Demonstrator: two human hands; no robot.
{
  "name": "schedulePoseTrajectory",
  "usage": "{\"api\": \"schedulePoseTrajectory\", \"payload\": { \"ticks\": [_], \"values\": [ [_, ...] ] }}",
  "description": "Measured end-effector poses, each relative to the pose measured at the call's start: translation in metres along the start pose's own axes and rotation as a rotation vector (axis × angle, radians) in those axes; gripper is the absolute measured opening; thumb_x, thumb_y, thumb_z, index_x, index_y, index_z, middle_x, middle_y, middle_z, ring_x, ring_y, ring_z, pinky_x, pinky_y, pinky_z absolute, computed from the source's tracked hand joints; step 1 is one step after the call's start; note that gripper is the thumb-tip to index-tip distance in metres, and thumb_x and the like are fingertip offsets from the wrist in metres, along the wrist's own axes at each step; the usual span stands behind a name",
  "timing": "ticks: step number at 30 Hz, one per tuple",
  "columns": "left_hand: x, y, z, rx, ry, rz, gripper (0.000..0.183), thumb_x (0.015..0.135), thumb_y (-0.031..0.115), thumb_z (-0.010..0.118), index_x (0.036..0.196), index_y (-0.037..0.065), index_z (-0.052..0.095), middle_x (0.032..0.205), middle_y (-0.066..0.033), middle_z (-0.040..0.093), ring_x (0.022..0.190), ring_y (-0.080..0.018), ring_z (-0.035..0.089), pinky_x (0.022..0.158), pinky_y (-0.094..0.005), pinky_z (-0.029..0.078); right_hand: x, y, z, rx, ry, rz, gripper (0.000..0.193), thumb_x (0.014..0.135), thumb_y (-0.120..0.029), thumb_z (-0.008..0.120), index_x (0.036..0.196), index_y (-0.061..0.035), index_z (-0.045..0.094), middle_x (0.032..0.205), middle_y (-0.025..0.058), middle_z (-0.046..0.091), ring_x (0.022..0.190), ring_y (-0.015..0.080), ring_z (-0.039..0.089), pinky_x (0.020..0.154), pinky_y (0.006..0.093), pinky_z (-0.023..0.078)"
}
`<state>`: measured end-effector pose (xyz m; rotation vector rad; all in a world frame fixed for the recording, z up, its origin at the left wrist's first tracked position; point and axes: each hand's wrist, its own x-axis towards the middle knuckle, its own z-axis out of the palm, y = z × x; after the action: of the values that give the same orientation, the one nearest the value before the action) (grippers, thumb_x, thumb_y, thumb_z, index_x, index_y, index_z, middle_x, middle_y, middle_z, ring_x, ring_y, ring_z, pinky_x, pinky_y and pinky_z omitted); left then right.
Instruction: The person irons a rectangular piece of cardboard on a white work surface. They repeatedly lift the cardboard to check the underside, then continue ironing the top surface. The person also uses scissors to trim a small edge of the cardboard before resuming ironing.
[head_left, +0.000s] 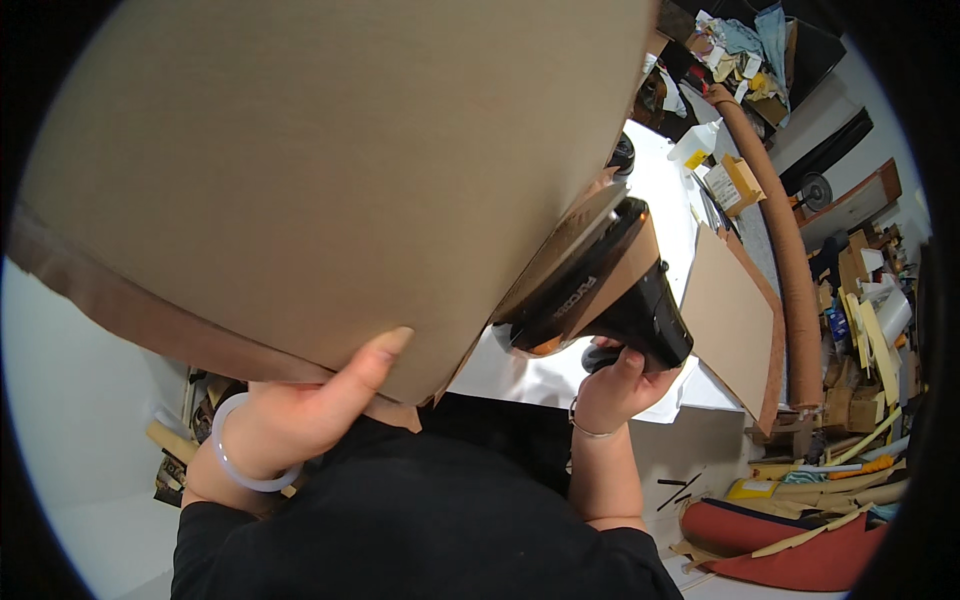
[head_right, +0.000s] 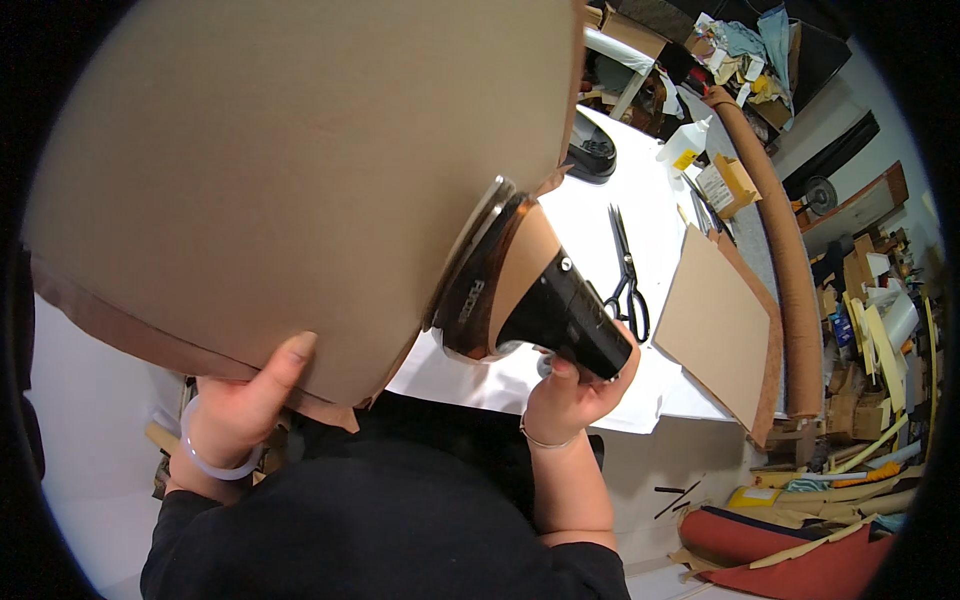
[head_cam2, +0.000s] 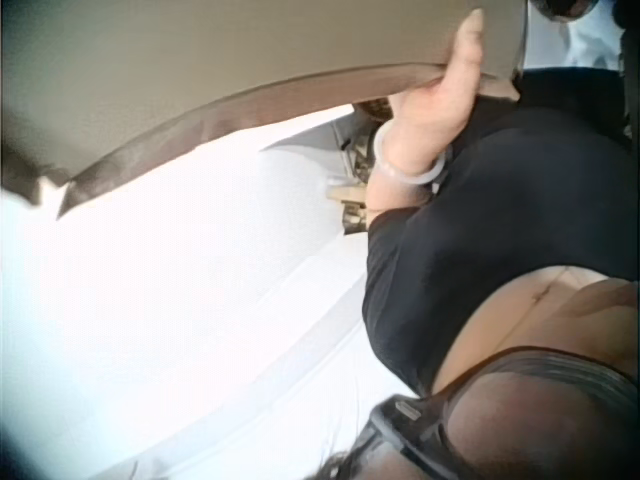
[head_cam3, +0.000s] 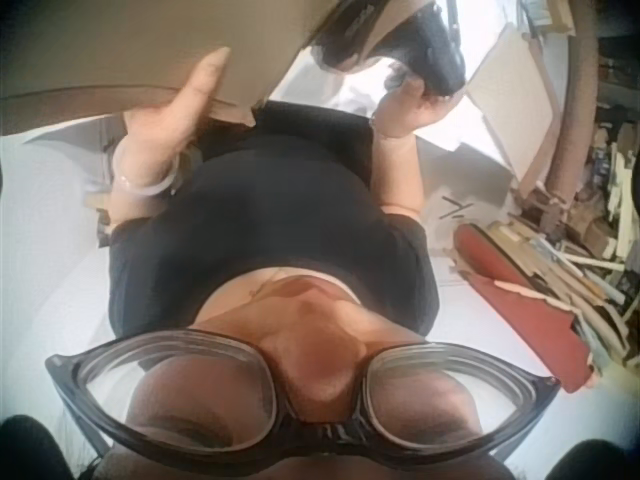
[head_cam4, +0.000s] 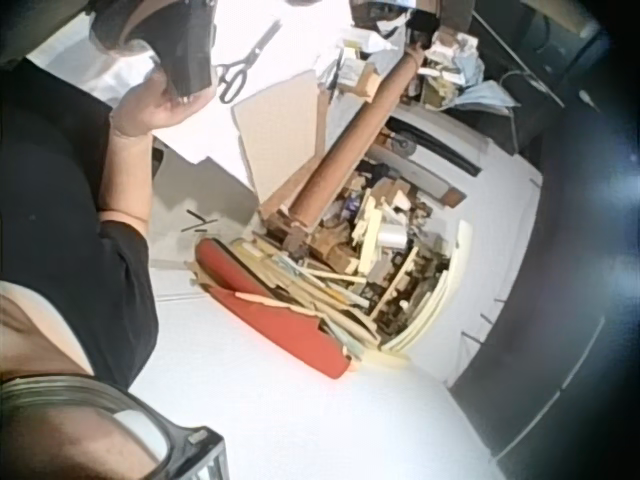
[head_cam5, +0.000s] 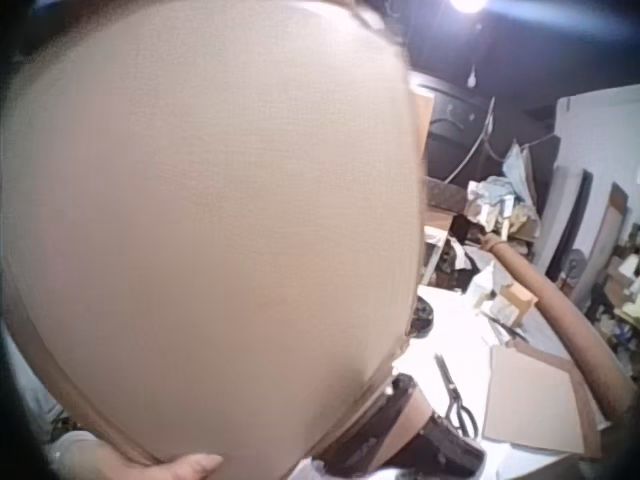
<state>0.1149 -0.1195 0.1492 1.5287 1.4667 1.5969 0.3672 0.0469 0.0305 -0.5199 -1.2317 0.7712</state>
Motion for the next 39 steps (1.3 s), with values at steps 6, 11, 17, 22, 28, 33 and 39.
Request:
{"api": "schedulePoseTrajectory", "payload": {
  "ticks": [6,11,17,22,28,33,39],
  "values": [
    [0.011,-0.026,0.009,0.224,0.175,0.075,0.020,0.101,0.009,0.074,0.117,-0.001,0.074,0.114,-0.0086,0.075,0.102,-0.0173,0.071,0.090,-0.0324,0.056,0.017,-0.004,0.006,0.042,0.138,-0.010,0.060,0.100,-0.043,0.077,0.137,-0.0044,0.050,0.106,0.0100,0.070,0.074,0.0162,0.066,0.064,0.0318,0.057],
    [0.028,-0.043,-0.008,-0.462,0.449,-0.119,0.046,0.106,0.010,0.066,0.147,-0.002,0.050,0.140,-0.0112,0.062,0.127,-0.0212,0.063,0.107,-0.0376,0.052,0.033,-0.032,0.006,0.034,0.332,-0.013,0.053,0.101,-0.051,0.073,0.120,-0.0057,0.055,0.083,0.0059,0.064,0.067,0.0148,0.058,0.063,0.0276,0.053],
    [0.038,-0.036,0.004,-0.909,0.426,-0.293,0.048,0.112,0.019,0.057,0.153,-0.001,0.045,0.146,-0.0131,0.061,0.130,-0.0240,0.064,0.108,-0.0388,0.055,0.013,-0.022,0.009,-0.014,0.194,-0.025,0.068,0.096,-0.051,0.080,0.133,-0.0008,0.051,0.094,0.0100,0.070,0.067,0.0160,0.066,0.058,0.0281,0.055],
    [0.034,-0.033,0.018,-0.983,0.284,-0.367,0.049,0.112,0.019,0.055,0.155,-0.001,0.042,0.147,-0.0138,0.061,0.132,-0.0244,0.063,0.110,-0.0398,0.055,0.002,-0.018,0.015,0.063,0.115,0.015,0.083,0.092,-0.052,0.083,0.144,0.0005,0.046,0.101,0.0115,0.071,0.069,0.0155,0.068,0.059,0.0271,0.058],
    [0.035,-0.027,0.024,-0.872,0.314,-0.327,0.047,0.112,0.015,0.055,0.154,-0.002,0.044,0.146,-0.0135,0.061,0.130,-0.0240,0.064,0.108,-0.0386,0.055,0.001,-0.019,0.006,-0.008,0.089,-0.019,0.081,0.094,-0.056,0.079,0.142,0.0009,0.048,0.101,0.0103,0.071,0.070,0.0153,0.069,0.059,0.0269,0.059],
    [0.032,-0.027,0.016,-0.714,0.353,-0.222,0.042,0.110,0.012,0.057,0.149,-0.002,0.049,0.142,-0.0121,0.062,0.128,-0.0217,0.064,0.106,-0.0368,0.055,0.004,-0.019,-0.001,0.012,0.060,-0.034,0.078,0.093,-0.049,0.083,0.142,0.0013,0.048,0.109,0.0113,0.071,0.073,0.0146,0.069,0.061,0.0253,0.059],
    [0.029,-0.012,0.019,-0.336,0.390,0.009,0.025,0.102,0.006,0.071,0.125,-0.003,0.069,0.120,-0.0090,0.073,0.109,-0.0193,0.069,0.098,-0.0331,0.054,0.012,-0.019,0.002,0.053,-0.048,0.013,0.071,0.092,-0.031,0.087,0.143,0.0015,0.048,0.117,0.0128,0.070,0.082,0.0136,0.070,0.066,0.0246,0.059]
  ]
}}
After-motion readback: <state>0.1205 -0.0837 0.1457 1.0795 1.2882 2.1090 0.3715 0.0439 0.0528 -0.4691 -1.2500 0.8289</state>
